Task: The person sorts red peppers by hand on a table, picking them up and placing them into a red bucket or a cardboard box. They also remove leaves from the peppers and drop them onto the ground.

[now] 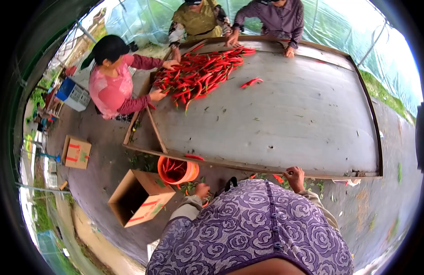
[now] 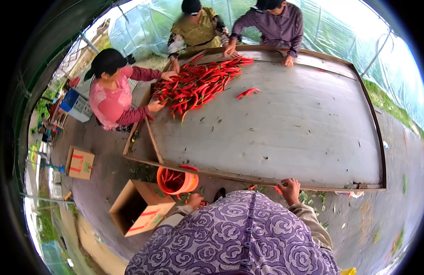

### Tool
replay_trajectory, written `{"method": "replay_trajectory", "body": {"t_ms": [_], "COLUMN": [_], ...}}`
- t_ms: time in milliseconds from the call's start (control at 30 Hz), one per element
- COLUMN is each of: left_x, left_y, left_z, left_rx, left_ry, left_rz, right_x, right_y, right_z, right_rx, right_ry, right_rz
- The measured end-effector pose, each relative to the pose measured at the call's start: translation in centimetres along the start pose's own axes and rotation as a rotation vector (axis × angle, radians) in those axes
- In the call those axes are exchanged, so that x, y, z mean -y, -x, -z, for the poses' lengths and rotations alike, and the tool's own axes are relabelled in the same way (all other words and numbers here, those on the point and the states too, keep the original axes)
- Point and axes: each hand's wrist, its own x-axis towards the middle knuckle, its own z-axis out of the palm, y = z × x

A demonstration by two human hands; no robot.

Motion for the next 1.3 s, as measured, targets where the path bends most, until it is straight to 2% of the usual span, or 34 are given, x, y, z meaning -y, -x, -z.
{"method": "replay_trajectory", "body": {"t_ms": [33, 67, 133, 200, 233, 267, 300, 333, 367, 400, 433, 500, 533, 567, 633, 667, 767, 833, 900, 967, 1033, 1100, 1133, 1200, 1300], "left_x": [1.0, 0.8, 0.0, 1.3, 2.1, 3.3, 5.5, 7.9, 9.4, 7.6, 8.6, 14.5, 19.1, 21.2, 24.1, 23.1, 29.7, 25.9, 20.8, 23.1, 17.2, 17.0, 17.3, 18.6, 24.4], "left_y": [-0.5, -0.2, 0.8, 1.2, 1.7, 2.2, 2.9, 3.4, 3.7, 6.7, 7.4, 8.7, 8.7, 8.5, 9.3, 10.5, 5.9, 8.0, 10.0, 6.9, 10.1, 10.4, 10.9, 11.0, 10.7], "left_z": [0.1, 0.2, 0.2, 0.3, 0.5, 0.7, 1.0, 1.4, 1.9, 2.7, 3.4, 3.4, 3.4, 3.8, 4.2, 4.5, 1.9, 3.1, 4.6, 1.5, 3.1, 0.9, -1.0, -3.7, -12.7], "left_rx": [-0.006, -0.016, -0.168, -0.211, -0.247, -0.214, -0.226, -0.158, -0.093, -0.198, -0.229, -0.262, -0.186, -0.228, -0.002, -0.086, -0.185, -0.376, -0.420, -0.705, -0.635, -0.633, -0.653, -0.716, -0.849], "left_ry": [0.197, 0.220, 0.373, 0.384, 0.375, 0.530, 0.545, 0.584, 0.628, 0.476, 0.507, 0.673, 0.745, 0.788, 1.145, 1.092, 1.199, 1.022, 0.805, 0.249, 0.122, -0.276, -0.226, 0.249, 0.373], "left_rz": [0.056, 0.061, 0.104, 0.103, 0.101, 0.146, 0.153, 0.159, 0.160, 0.257, 0.262, 0.413, 0.393, 0.396, 0.591, 0.509, 0.600, 0.504, 0.279, 0.011, 0.072, 0.177, 0.219, 0.243, 0.239], "right_x": [-0.2, 0.2, 0.3, 0.6, 0.8, -1.3, -3.4, -2.8, -2.6, -5.8, -7.6, -7.5, -6.9, -4.9, -2.1, -2.4, -1.6, -1.6, 0.2, 4.5, 6.7, 9.3, 11.5, 14.0, 16.9], "right_y": [-0.2, -0.4, -0.9, -1.5, -1.8, -2.5, -3.1, -3.5, -4.0, -4.6, -5.2, -5.6, -5.8, -5.7, -5.8, -6.0, -7.8, -9.5, -11.3, -13.2, -15.9, -17.0, -16.7, -15.9, -14.3], "right_z": [-0.3, -0.2, -0.1, -0.1, -0.2, -1.4, -2.8, -2.3, -1.9, -3.7, -4.4, -4.4, -4.2, -3.7, -3.6, -4.6, -7.0, -10.7, -12.7, -13.8, -16.0, -17.7, -18.0, -18.5, -18.3], "right_rx": [-0.002, -0.007, 0.038, 0.129, 0.103, 0.079, 0.058, 0.035, 0.046, -0.005, -0.014, 0.004, 0.028, 0.050, 0.069, 0.029, 0.083, 0.086, 0.089, 0.291, 0.467, 0.552, 0.580, 0.619, 0.668], "right_ry": [-0.013, -0.032, -0.016, -0.103, -0.115, -0.181, -0.247, -0.314, -0.303, -0.394, -0.386, -0.435, -0.379, -0.337, -0.240, -0.237, -0.032, -0.074, -0.115, 0.255, 0.460, 0.399, 0.313, 0.187, 0.070], "right_rz": [-0.041, -0.071, -0.106, -0.267, -0.274, -0.330, -0.386, -0.359, -0.420, -0.466, -0.488, -0.466, -0.462, -0.424, -0.399, -0.363, -0.277, -0.179, -0.084, 0.596, 0.989, 0.958, 0.893, 0.817, 0.816]}}
